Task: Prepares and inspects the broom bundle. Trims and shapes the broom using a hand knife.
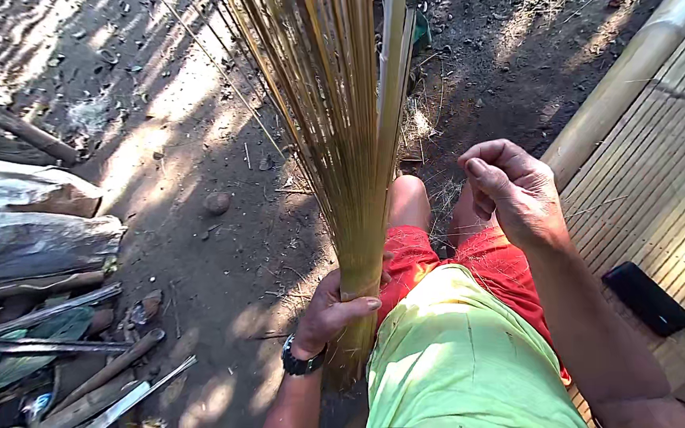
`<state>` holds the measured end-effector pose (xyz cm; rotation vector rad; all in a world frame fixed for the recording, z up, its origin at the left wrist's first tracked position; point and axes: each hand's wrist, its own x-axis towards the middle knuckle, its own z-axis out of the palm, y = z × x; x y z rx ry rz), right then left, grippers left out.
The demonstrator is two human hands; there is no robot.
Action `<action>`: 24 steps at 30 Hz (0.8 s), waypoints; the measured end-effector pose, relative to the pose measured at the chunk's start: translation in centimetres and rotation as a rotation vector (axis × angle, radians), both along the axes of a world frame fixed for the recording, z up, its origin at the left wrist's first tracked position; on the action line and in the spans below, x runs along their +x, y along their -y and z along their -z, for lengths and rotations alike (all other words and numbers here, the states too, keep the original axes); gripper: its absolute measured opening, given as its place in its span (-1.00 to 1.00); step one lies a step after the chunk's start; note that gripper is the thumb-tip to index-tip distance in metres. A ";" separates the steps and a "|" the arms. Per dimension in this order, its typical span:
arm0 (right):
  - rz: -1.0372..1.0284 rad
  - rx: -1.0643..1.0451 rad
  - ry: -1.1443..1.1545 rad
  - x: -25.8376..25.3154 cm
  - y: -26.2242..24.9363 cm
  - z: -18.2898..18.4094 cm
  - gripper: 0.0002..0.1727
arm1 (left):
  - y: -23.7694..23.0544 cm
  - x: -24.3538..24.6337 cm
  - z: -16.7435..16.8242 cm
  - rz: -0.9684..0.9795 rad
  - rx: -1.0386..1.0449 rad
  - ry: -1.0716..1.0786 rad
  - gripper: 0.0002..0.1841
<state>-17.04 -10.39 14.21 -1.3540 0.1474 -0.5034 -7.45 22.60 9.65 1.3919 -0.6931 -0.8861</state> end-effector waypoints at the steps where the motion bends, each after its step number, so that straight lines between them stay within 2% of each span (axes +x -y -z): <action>1: -0.010 -0.002 -0.027 -0.3 -0.3 0.5 -0.75 | 0.1 0.2 -0.5 0.007 -0.017 -0.030 -0.55; 4: -0.061 0.016 -0.022 -0.2 -0.9 0.7 -0.69 | 0.3 0.6 -1.9 0.023 -0.058 -0.047 -0.52; 10: -0.077 -0.069 -0.101 1.3 0.3 -1.5 -0.25 | 0.5 -0.4 -3.7 0.066 -0.132 -0.099 -0.39; 13: -0.079 -0.090 -0.118 2.0 0.7 -1.9 -0.17 | 0.2 -1.1 -4.1 0.104 -0.151 -0.106 -0.34; 16: -0.051 -0.120 -0.038 2.9 1.0 -2.3 -0.15 | -0.1 -1.3 -4.2 0.146 -0.157 -0.109 -0.34; 18: -0.015 -0.108 0.035 3.4 1.0 -2.8 -0.25 | -0.1 -1.3 -4.3 0.177 -0.155 -0.095 -0.36; 22: 0.015 -0.010 0.101 3.5 -0.1 -3.7 -0.63 | -0.3 -1.3 -4.2 0.215 -0.161 -0.114 -0.38; 24: 0.005 0.067 0.160 3.5 -0.4 -3.8 -0.71 | -0.4 -1.3 -4.2 0.226 -0.159 -0.114 -0.38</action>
